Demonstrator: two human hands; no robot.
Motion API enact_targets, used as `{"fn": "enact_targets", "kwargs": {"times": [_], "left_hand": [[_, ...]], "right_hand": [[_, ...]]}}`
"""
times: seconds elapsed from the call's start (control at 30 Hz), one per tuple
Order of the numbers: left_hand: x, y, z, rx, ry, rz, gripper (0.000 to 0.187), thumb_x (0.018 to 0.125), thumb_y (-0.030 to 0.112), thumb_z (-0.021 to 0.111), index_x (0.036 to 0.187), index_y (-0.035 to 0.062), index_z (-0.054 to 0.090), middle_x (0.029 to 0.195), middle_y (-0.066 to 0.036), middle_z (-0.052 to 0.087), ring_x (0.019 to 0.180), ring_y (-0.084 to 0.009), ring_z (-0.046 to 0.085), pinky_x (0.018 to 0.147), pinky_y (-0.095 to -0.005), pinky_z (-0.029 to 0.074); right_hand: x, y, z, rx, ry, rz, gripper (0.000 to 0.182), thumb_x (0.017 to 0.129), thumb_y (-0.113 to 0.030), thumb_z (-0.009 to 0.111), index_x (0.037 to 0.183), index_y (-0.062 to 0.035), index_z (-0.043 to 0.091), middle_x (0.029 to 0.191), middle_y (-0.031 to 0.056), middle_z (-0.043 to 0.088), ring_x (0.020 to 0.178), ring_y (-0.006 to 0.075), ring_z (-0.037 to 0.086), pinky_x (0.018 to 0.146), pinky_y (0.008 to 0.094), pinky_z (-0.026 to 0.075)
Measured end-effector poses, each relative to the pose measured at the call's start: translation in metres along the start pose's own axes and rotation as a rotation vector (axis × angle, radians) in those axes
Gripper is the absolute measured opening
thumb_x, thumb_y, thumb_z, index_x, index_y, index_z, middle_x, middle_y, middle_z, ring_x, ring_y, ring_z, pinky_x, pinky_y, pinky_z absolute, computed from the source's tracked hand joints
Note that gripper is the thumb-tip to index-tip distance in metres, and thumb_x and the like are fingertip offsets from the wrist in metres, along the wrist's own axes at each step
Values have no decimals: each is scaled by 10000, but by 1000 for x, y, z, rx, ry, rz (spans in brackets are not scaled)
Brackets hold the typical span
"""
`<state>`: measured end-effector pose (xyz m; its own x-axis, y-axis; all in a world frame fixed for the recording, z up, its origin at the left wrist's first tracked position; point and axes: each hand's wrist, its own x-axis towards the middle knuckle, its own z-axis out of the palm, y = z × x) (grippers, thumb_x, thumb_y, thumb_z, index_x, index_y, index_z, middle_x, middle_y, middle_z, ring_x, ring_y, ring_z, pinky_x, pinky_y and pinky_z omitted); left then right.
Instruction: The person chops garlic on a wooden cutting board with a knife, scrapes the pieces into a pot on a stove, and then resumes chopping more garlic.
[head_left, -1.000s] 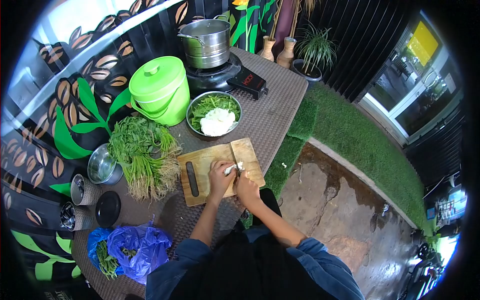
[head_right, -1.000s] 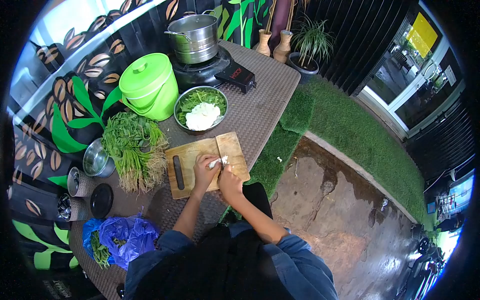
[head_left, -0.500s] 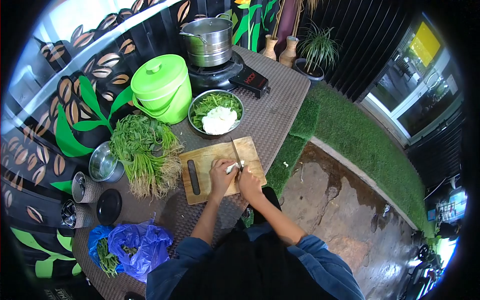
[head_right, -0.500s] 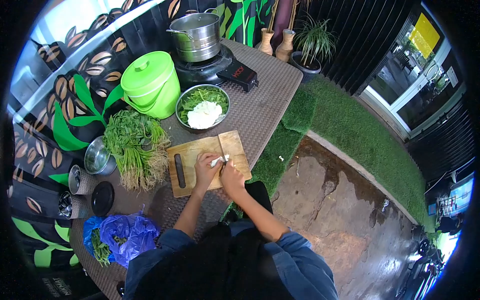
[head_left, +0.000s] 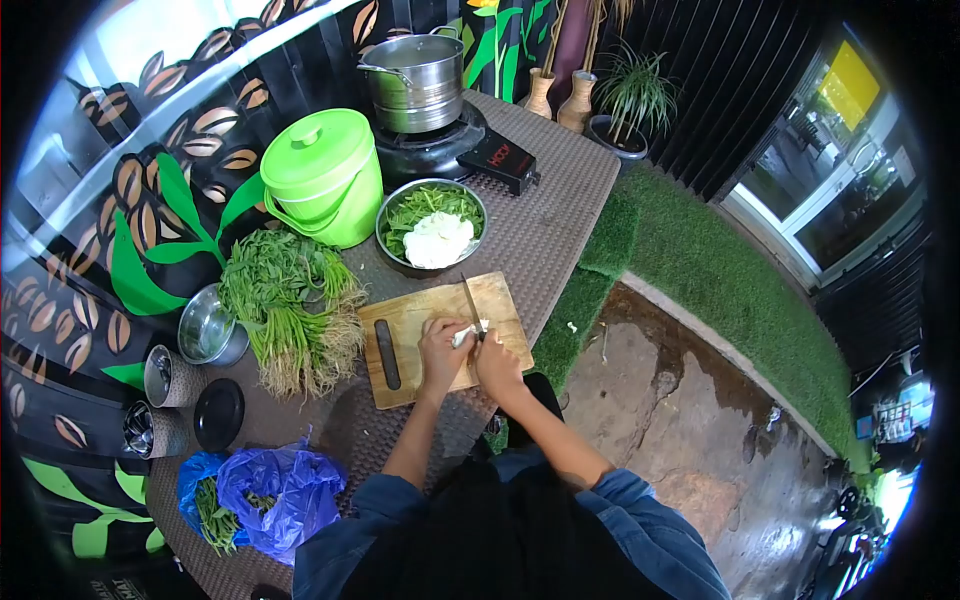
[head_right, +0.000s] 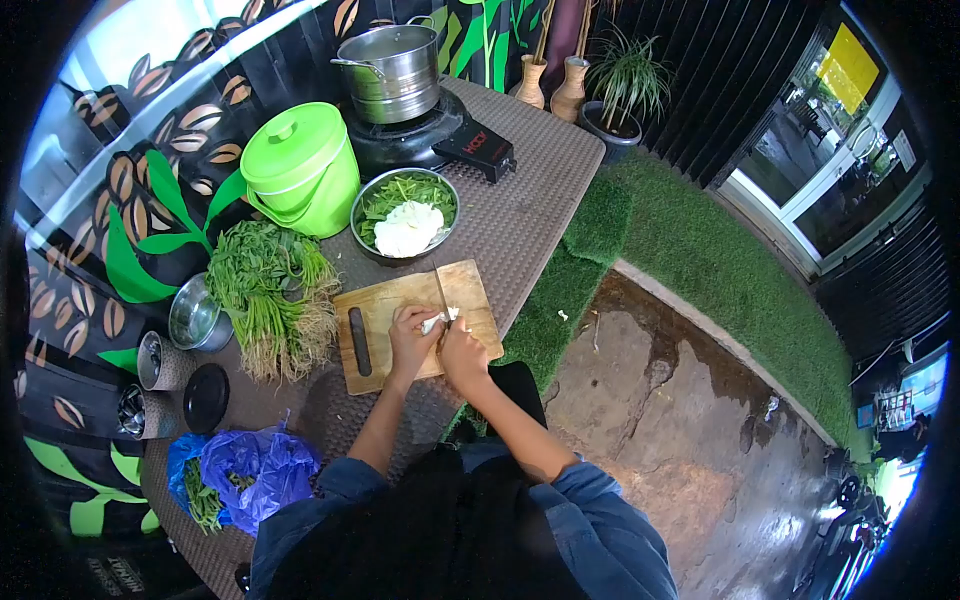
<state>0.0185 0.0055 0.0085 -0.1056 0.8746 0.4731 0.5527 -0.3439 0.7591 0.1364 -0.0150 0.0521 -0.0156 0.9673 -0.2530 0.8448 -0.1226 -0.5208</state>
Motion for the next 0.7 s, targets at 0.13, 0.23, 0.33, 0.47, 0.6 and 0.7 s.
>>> {"fn": "enact_targets", "kwargs": {"times": [0.13, 0.23, 0.33, 0.47, 0.6, 0.7], "left_hand": [[0, -2, 2, 12, -5, -24, 176, 718, 92, 731, 893, 68, 733, 882, -59, 638, 891, -226, 560, 741, -331, 470], [0, -5, 1, 31, -18, 8, 195, 727, 83, 735, 922, 74, 734, 895, -53, 639, 882, -205, 560, 698, -305, 471], [1, -4, 2, 8, -4, 13, 184, 711, 82, 736, 894, 70, 734, 874, -55, 637, 883, -219, 559, 734, -325, 471], [0, -1, 1, -27, -7, -34, 164, 697, 76, 733, 860, 61, 733, 875, -58, 634, 890, -238, 560, 777, -349, 469], [-1, 4, 0, 0, -18, -33, 248, 701, 97, 745, 943, 54, 710, 907, -72, 630, 900, -253, 558, 782, -359, 468], [-4, 9, -1, 55, 97, -49, 322, 710, 127, 753, 1007, 39, 665, 934, -94, 626, 901, -285, 558, 790, -376, 466]], "right_hand": [[-1, -7, -34, -54, -57, -70, 381, 927, -273, 470, 1103, 63, 427, 905, 312, 626, 872, 412, 646, 746, 514, 509], [-9, -6, -23, -72, -34, -50, 380, 925, -267, 474, 1108, 62, 427, 881, 301, 631, 851, 407, 652, 727, 507, 516], [-16, 3, 14, -137, 82, -52, 372, 929, -269, 465, 1106, 56, 426, 819, 272, 642, 792, 403, 659, 683, 489, 528], [-3, 10, 19, -118, 174, -103, 350, 931, -280, 459, 1059, 45, 432, 755, 254, 644, 720, 402, 661, 631, 474, 535], [7, 8, -18, -65, 17, -93, 367, 944, -303, 441, 1058, 45, 433, 848, 300, 635, 812, 439, 643, 714, 501, 515], [1, 9, -20, -95, 19, -112, 381, 951, -318, 431, 1056, 49, 433, 849, 306, 631, 820, 450, 638, 727, 508, 510]]}}
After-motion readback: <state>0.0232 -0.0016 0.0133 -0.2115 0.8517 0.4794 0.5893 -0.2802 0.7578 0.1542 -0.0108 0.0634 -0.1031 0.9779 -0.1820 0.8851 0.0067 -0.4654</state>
